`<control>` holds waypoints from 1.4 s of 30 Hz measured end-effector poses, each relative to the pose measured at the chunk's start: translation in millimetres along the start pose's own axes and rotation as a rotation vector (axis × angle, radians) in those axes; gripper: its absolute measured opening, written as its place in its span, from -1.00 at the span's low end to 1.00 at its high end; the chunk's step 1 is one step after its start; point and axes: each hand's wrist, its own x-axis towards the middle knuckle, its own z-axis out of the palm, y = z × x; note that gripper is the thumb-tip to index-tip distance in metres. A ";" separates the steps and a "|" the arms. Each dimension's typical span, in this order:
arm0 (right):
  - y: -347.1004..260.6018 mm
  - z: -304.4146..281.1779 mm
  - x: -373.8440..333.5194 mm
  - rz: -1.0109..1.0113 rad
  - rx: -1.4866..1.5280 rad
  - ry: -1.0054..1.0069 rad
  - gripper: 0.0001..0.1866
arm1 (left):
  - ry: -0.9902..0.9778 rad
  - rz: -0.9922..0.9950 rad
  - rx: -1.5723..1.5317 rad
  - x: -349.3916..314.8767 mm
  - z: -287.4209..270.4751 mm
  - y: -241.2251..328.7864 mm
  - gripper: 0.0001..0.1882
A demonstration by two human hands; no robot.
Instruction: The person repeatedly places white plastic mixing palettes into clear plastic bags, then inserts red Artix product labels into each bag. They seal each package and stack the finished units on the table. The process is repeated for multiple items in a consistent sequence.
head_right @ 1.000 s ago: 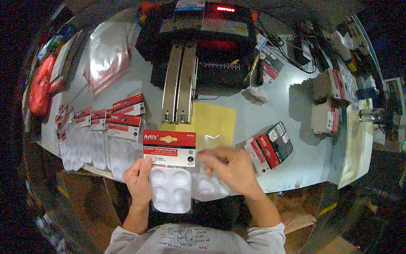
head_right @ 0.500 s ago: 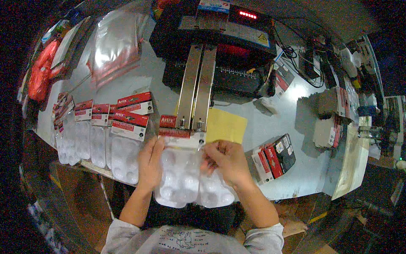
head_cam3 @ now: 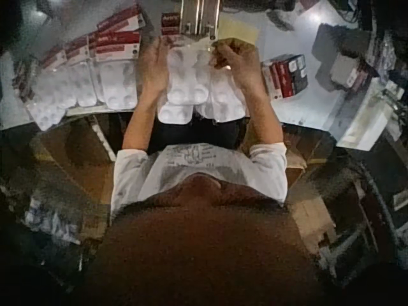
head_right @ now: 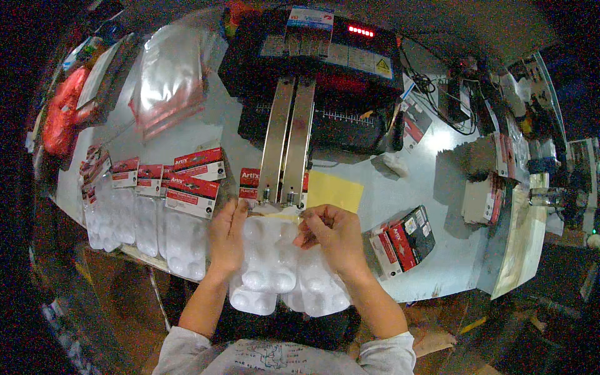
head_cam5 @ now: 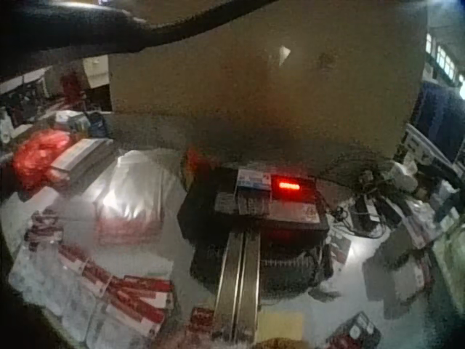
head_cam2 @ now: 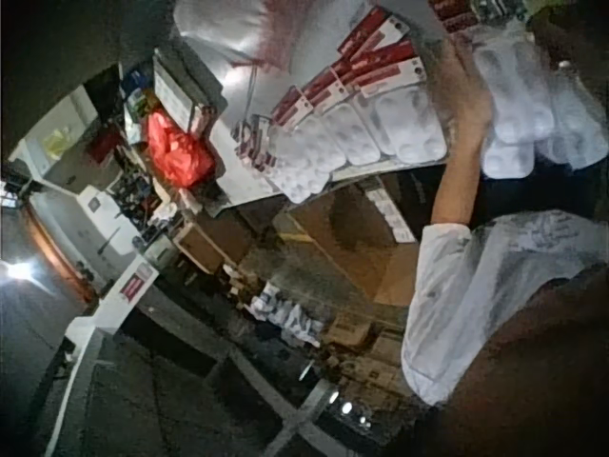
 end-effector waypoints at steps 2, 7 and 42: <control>0.4 -0.8 3.3 -0.036 0.034 -0.016 -0.80 | 0.043 0.036 0.047 3.0 -0.1 2.4 -0.66; 7.2 -1.5 8.6 -0.028 0.011 -0.046 -0.78 | 0.039 0.054 -0.066 7.5 8.7 -14.8 -0.70; -41.5 0.9 -32.1 -0.509 -0.693 -0.221 -0.73 | -0.335 -0.009 -0.390 -64.4 -23.0 27.2 -0.87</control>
